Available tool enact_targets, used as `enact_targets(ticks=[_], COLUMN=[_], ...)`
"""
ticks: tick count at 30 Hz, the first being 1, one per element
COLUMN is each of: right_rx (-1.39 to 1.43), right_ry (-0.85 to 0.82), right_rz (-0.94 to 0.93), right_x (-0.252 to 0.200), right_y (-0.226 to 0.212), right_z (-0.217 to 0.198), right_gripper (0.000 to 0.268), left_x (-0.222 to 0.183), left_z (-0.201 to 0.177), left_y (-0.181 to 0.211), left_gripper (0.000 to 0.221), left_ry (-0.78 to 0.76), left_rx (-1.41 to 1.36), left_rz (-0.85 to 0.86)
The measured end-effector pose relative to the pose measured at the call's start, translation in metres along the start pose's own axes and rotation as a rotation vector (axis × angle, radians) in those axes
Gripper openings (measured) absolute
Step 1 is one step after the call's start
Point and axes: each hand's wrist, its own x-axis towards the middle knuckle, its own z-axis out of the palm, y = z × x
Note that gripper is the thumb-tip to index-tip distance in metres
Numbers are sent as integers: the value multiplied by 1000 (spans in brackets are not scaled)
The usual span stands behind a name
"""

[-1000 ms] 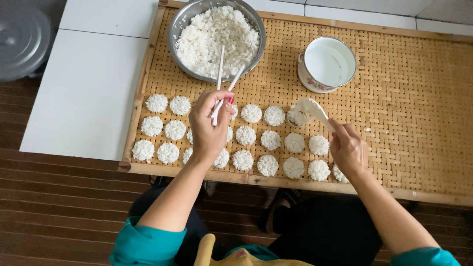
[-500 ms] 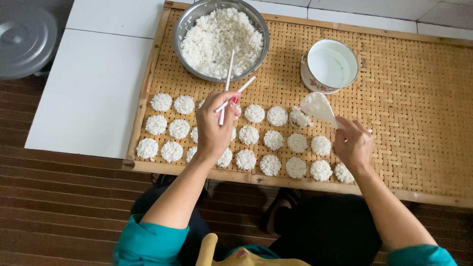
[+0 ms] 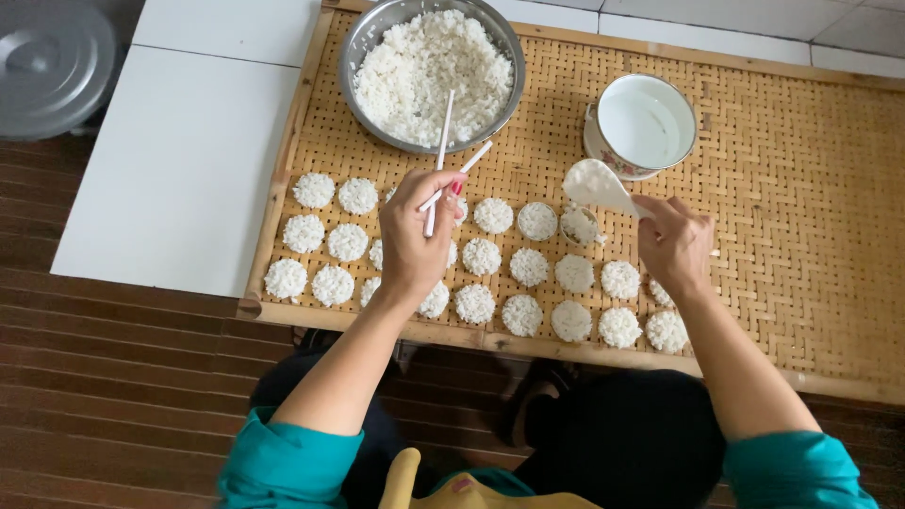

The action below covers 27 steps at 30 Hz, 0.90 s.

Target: Preparing small round cakes by using chopsticks to place material on them and a spoon to scoop from a bowl.

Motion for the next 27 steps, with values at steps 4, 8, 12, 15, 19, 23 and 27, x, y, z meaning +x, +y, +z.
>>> enact_targets(ticks=[4,8,12,15,19,23,27], right_rx=[120,357,248,385,257,248,956], right_ry=[-3,-15,48,96,-140,-22,-262], right_rz=[48,116,-246,-319,-218,-257,378], right_x=[1,48,128,166,187,184,137], right_y=[-9,-55,-115,-128,-171,-202,-207], right_z=[-4,3,44,118,129,81,30], right_gripper=[34,37,29,35,33,33,24], left_x=[7,17,25,29,29,34,26], left_z=[-7,-18,-31,-28,-26,-20,4], left_y=[4,14,12,1,-12,-17,-15], left_gripper=[21,22,22,22,23,24,24], left_ry=[16,125,223,240,209,188,133], left_rx=[13,-23,11,15,-1,-38,-159], left_rz=[-4,30,81,85,72,97,137])
